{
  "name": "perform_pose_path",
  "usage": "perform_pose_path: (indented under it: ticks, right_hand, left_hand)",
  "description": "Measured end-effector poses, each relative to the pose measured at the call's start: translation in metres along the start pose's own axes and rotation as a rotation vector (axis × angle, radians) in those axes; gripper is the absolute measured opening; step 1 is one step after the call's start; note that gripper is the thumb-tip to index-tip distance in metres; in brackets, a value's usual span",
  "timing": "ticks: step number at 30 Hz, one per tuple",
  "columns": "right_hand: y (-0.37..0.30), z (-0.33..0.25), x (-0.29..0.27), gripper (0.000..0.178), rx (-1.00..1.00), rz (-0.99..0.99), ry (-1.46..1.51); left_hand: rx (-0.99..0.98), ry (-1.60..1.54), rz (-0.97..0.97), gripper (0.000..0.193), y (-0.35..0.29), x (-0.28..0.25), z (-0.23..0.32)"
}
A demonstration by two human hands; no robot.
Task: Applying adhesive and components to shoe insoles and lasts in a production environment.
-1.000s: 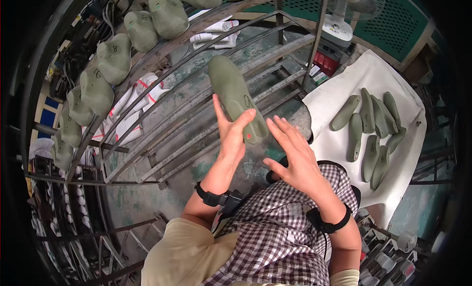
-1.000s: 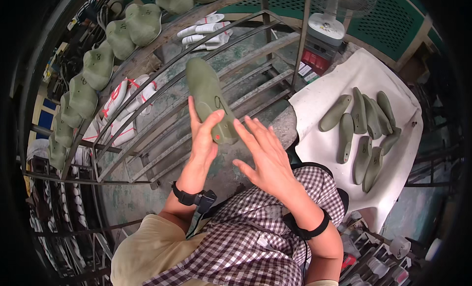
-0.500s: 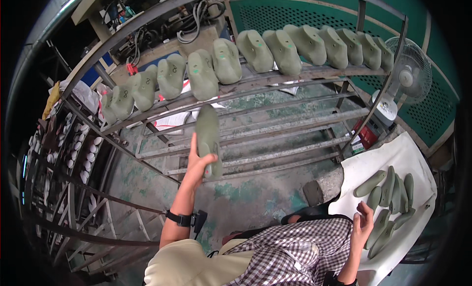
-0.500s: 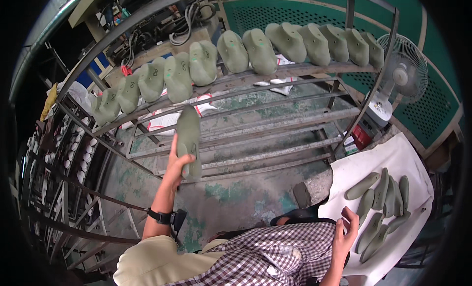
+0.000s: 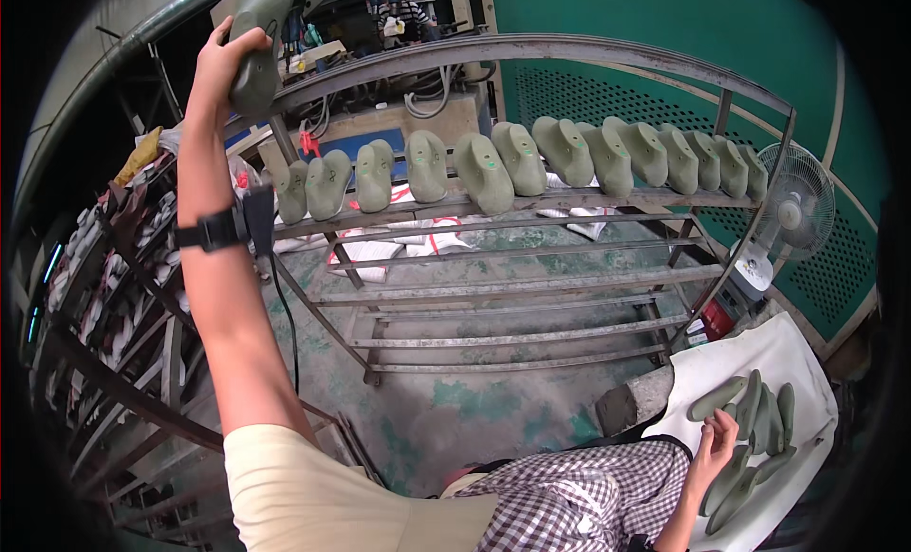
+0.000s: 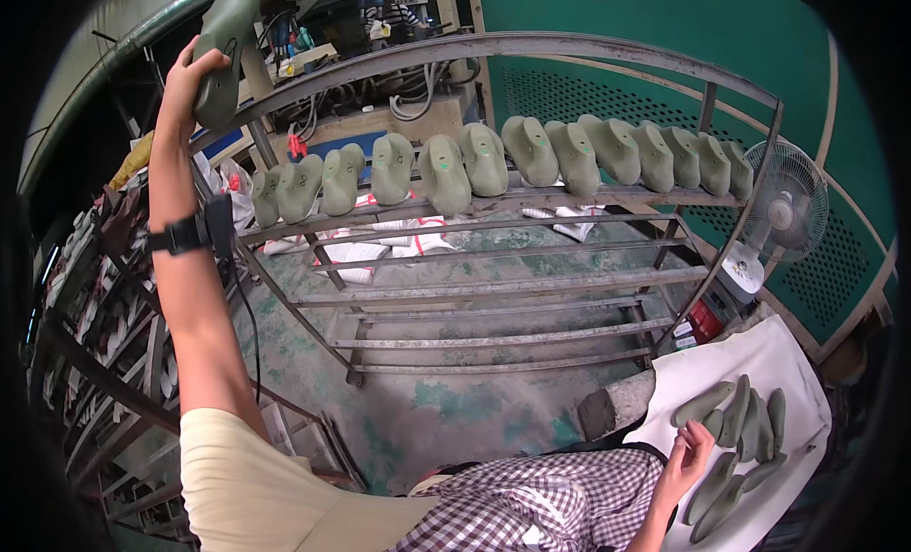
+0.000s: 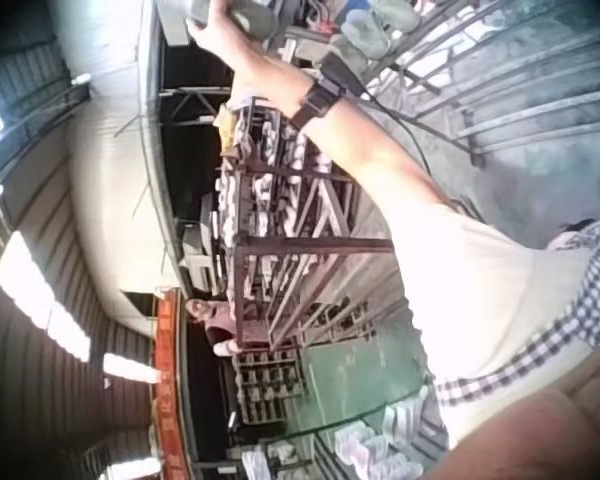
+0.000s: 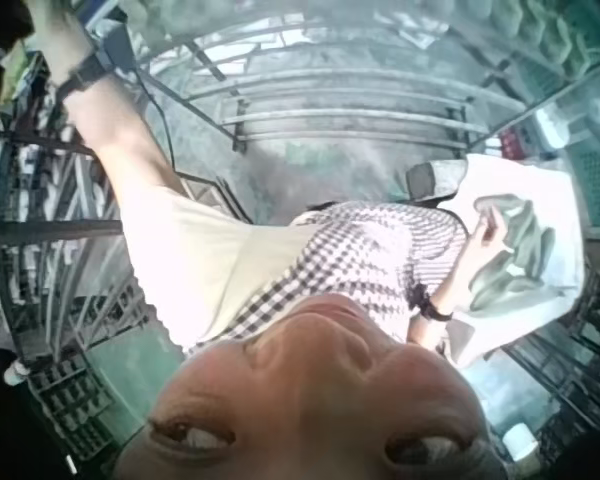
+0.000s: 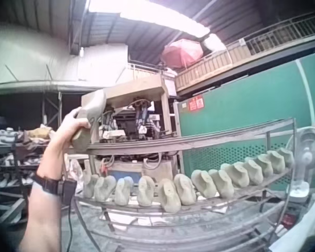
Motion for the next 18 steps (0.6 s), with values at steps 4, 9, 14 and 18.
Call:
perform_pose_path:
  ticks: [4, 9, 14, 18]
  right_hand:
    - [-0.037, -0.011, -0.024, 0.023, 0.051, 0.118, -0.088]
    - [-0.005, -0.022, -0.016, 0.02, -0.015, 0.103, -0.065]
    - [-0.046, 0.032, -0.114, 0.025, 0.277, 0.309, -0.241]
    - [-0.12, 0.204, -0.206, 0.041, 0.809, 0.392, -0.355]
  left_hand:
    - [-0.45, 0.218, -0.249, 0.042, 0.112, -0.01, -0.1]
    - [-0.255, 0.211, -0.561, 0.036, 0.158, 0.001, -0.269]
    - [0.463, 0.05, -0.657, 0.039, -0.088, 0.389, -0.162]
    - [0.898, 0.066, -0.263, 0.047, -0.253, 0.395, 0.005]
Point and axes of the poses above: each hand's wrist, its own y-axis towards the middle knuckle, its own x-axis out of the palm, z = x × y, the point moved 2 cm from there along y, towards the middle knuckle, and after that the axes turned 14 degrees about -z, right-handed, at the moved point
